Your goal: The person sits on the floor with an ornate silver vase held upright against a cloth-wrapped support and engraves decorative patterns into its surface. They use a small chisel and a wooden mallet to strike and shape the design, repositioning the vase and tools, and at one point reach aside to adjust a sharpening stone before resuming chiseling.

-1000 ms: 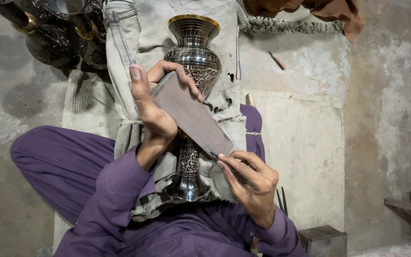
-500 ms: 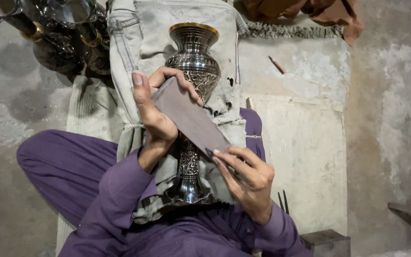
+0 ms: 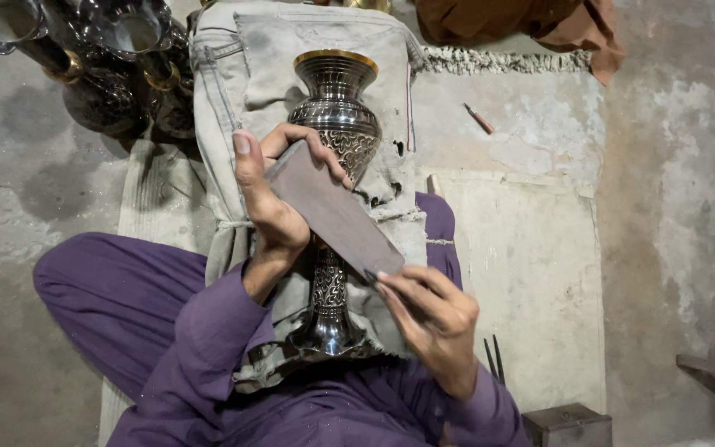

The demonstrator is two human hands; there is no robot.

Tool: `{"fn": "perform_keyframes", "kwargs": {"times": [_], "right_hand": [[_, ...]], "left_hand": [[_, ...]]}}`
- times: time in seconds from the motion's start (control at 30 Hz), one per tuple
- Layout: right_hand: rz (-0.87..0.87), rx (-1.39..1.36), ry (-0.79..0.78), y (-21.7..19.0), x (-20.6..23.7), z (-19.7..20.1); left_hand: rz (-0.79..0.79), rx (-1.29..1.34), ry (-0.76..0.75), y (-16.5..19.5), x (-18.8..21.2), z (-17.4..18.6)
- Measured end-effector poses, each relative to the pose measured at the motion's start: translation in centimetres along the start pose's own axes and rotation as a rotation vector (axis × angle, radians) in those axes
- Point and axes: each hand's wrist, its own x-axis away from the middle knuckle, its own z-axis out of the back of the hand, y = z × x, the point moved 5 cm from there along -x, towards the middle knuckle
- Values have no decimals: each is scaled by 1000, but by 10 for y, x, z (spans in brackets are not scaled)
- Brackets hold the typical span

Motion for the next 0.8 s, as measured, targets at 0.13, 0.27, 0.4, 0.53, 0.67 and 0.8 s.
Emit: {"fn": "perform_keyframes", "kwargs": {"times": [0.13, 0.27, 0.4, 0.53, 0.67, 0.8], "right_hand": [[-46, -33, -7, -2, -1, 1], [34, 25, -13, -1, -8, -7], [11, 2, -7, -1, -5, -5], [-38, -11, 12, -2, 1, 1], [-14, -24, -24, 2, -6, -7], [2, -8, -25, 5, -5, -8]], "left_hand": [[14, 17, 14, -2, 0, 1], [30, 31, 5, -2, 0, 1], [12, 18, 1, -1, -1, 0], [13, 4, 6, -2, 0, 0], [-2, -17, -2, -1, -1, 0], [7, -5, 11, 0, -1, 1]]}}
